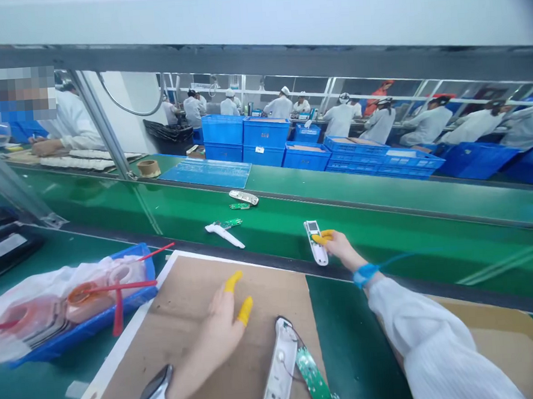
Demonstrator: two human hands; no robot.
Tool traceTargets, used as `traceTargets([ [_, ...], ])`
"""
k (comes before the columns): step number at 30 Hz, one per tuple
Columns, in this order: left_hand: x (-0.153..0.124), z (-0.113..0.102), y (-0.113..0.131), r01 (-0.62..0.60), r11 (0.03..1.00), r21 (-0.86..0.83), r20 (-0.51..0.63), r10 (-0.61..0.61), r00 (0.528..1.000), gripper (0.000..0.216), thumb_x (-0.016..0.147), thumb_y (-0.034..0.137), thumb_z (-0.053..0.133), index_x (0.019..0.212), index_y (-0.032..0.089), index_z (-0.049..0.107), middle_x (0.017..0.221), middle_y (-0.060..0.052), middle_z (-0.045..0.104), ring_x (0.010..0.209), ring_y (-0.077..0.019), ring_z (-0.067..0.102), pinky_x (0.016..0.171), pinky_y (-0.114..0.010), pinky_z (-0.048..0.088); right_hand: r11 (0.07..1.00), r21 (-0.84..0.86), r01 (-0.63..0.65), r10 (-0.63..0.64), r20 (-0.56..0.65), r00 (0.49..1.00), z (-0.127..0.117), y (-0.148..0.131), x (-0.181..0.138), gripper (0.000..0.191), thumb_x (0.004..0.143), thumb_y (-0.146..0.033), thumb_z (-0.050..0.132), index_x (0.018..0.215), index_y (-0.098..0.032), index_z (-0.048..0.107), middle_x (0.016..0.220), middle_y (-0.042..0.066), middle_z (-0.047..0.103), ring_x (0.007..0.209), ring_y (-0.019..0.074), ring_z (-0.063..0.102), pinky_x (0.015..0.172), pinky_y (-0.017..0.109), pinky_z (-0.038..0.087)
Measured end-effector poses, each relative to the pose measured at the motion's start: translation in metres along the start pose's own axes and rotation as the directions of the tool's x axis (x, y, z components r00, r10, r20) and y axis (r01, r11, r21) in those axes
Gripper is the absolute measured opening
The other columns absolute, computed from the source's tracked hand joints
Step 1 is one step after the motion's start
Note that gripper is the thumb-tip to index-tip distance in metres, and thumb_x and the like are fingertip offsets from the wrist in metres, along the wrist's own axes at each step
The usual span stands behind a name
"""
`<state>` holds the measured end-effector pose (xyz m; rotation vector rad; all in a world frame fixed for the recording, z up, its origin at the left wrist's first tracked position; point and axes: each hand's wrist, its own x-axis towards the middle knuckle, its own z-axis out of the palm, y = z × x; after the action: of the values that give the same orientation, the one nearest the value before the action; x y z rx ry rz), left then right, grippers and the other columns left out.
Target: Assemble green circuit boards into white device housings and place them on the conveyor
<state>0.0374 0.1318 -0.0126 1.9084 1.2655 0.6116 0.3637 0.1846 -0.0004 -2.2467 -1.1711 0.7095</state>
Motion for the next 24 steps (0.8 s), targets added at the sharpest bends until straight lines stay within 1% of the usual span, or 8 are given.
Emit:
traceTargets([
  [4,0.058,-0.012,-0.005,-0.100,0.988,0.118,-0.093,0.111,0.989,0.039,0.084,0.015,0.037,0.120,0.016,0.053,0.143,-0.014,0.043,0.130,-0.0317,0.042,0.111,-0.053,0.028,0.965,-0.224,-0.133,0.117,-0.082,0.990,-0.018,0.012,0.036,0.025,0.092,-0.034,0.055,0.105,-0.013,0.058,0.096,0.004,0.061,0.079,0.0136,0.061,0.069,0.031,0.054],
  [7,0.096,-0.014,-0.005,-0.196,0.968,0.159,-0.074,0.210,0.975,0.041,0.082,0.007,0.036,0.113,0.018,0.061,0.139,-0.009,0.049,0.112,-0.0271,0.059,0.106,-0.047,0.037,0.917,-0.374,-0.140,0.065,-0.206,0.976,-0.023,0.007,0.040,0.031,0.091,-0.039,0.056,0.110,-0.014,0.057,0.108,0.007,0.059,0.094,0.0192,0.060,0.082,0.041,0.052],
  [10,0.124,-0.007,-0.003,-0.261,0.949,0.176,-0.053,0.274,0.960,0.036,0.086,0.007,0.037,0.112,0.014,0.061,0.122,-0.007,0.062,0.105,-0.0215,0.062,0.103,-0.046,0.040,0.874,-0.486,0.015,-0.162,-0.262,0.951,-0.013,-0.020,0.050,0.040,0.091,-0.042,0.053,0.122,-0.016,0.050,0.126,0.010,0.051,0.112,0.0251,0.052,0.094,0.048,0.045],
  [14,0.140,0.001,-0.001,-0.282,0.937,0.207,-0.025,0.293,0.956,0.030,0.090,0.011,0.037,0.100,0.011,0.065,0.105,-0.004,0.068,0.096,-0.0185,0.066,0.097,-0.044,0.046,0.786,-0.535,0.308,-0.417,-0.092,0.904,0.029,-0.075,0.089,0.039,0.091,-0.035,0.055,0.126,-0.019,0.049,0.129,0.009,0.050,0.113,0.0242,0.052,0.093,0.046,0.046],
  [17,0.133,-0.005,-0.005,-0.292,0.932,0.215,-0.011,0.301,0.953,0.044,0.087,0.013,0.026,0.105,0.016,0.066,0.112,-0.001,0.067,0.097,-0.0178,0.067,0.098,-0.037,0.044,0.758,-0.546,0.357,-0.448,-0.038,0.893,0.065,-0.107,0.122,0.038,0.090,-0.031,0.057,0.125,-0.017,0.049,0.128,0.010,0.050,0.110,0.0237,0.054,0.091,0.045,0.048],
  [19,0.114,-0.014,-0.013,-0.302,0.929,0.215,-0.005,0.310,0.951,0.043,0.084,0.016,0.031,0.107,0.019,0.067,0.114,-0.002,0.069,0.099,-0.0202,0.067,0.096,-0.033,0.046,0.752,-0.557,0.351,-0.443,-0.033,0.896,0.083,-0.118,0.137,0.037,0.090,-0.031,0.058,0.123,-0.016,0.050,0.125,0.010,0.052,0.108,0.0231,0.055,0.089,0.044,0.049],
  [22,0.062,-0.028,-0.036,-0.279,0.939,0.203,-0.006,0.286,0.958,0.038,0.081,0.020,0.043,0.109,0.026,0.068,0.107,-0.007,0.073,0.094,-0.0242,0.070,0.087,-0.032,0.054,0.749,-0.572,0.334,-0.436,-0.045,0.899,0.095,-0.122,0.145,0.033,0.090,-0.031,0.057,0.118,-0.015,0.053,0.119,0.009,0.055,0.104,0.0218,0.057,0.086,0.042,0.051],
  [24,0.018,-0.036,-0.055,-0.122,0.981,0.153,-0.077,0.135,0.988,0.033,0.083,0.031,0.050,0.109,0.040,0.066,0.111,0.001,0.071,0.095,-0.0249,0.069,0.088,-0.034,0.054,0.744,-0.571,0.347,-0.448,-0.042,0.893,0.093,-0.118,0.141,0.031,0.090,-0.032,0.058,0.116,-0.014,0.054,0.117,0.009,0.056,0.102,0.0214,0.058,0.086,0.042,0.051],
])
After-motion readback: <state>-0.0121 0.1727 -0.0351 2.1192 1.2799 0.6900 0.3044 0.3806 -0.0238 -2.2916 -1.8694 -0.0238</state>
